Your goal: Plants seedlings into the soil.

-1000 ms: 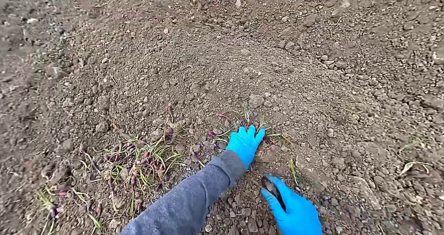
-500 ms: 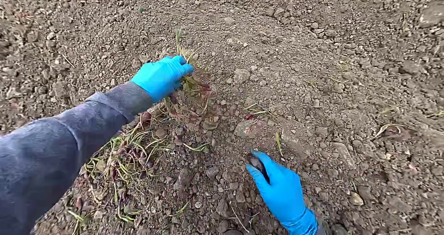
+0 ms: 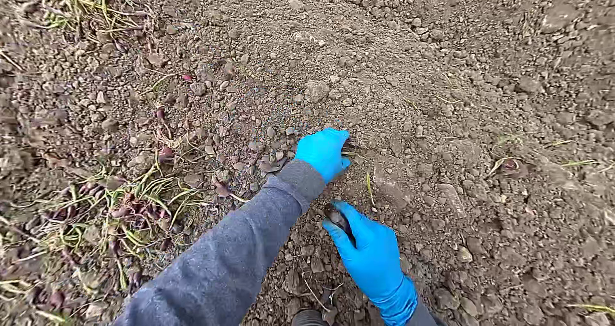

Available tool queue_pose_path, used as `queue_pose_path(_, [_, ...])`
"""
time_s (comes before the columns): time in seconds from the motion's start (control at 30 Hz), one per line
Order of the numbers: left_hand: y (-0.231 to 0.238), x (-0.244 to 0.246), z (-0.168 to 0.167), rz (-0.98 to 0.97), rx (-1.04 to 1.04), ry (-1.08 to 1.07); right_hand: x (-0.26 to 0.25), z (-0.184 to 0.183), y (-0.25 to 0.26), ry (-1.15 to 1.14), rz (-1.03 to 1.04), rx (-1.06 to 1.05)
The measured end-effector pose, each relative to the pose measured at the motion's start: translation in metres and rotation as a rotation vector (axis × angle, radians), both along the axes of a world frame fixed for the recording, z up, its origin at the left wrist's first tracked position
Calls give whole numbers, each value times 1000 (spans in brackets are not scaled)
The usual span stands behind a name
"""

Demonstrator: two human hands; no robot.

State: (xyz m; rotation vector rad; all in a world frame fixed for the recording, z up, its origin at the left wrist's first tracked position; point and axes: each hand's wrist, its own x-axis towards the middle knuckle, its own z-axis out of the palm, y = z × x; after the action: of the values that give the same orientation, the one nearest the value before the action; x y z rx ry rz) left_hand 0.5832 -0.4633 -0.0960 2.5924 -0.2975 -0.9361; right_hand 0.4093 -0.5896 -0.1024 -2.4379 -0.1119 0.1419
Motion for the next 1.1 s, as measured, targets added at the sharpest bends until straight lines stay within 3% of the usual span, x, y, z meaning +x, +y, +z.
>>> queue_pose_path(0.3, [16,29,10,-220,-135,118,0,-3,2,-44,-8,-15])
queue_pose_path(0.43, [64,37,23,92,-311,54,0,-4,0,-57,-7,-6])
queue_pose_path(0.53, [130,55,32,575,-512,-135,-1,-5,-3,-52,-7,-14])
queue_pose_path(0.6, [185,58,36,820,-417,-290,0,-5,-4,-46,-1,-19])
queue_pose_path(0.7, [229,15,34,763,-146,-286,2,-5,-5,-31,22,-31])
queue_pose_path(0.83, [214,-87,2,226,151,-109,15,14,-11,257,45,5])
queue_pose_path(0.9, [210,-123,-21,61,261,-175,25,45,-14,292,57,101])
queue_pose_path(0.97, [211,-148,-30,116,173,-341,42,99,-21,217,152,339])
queue_pose_path(1.03, [209,-167,-21,307,-54,-460,79,146,-29,203,316,482])
queue_pose_path(1.1, [205,-174,-6,556,-284,-464,104,153,-25,-19,279,482])
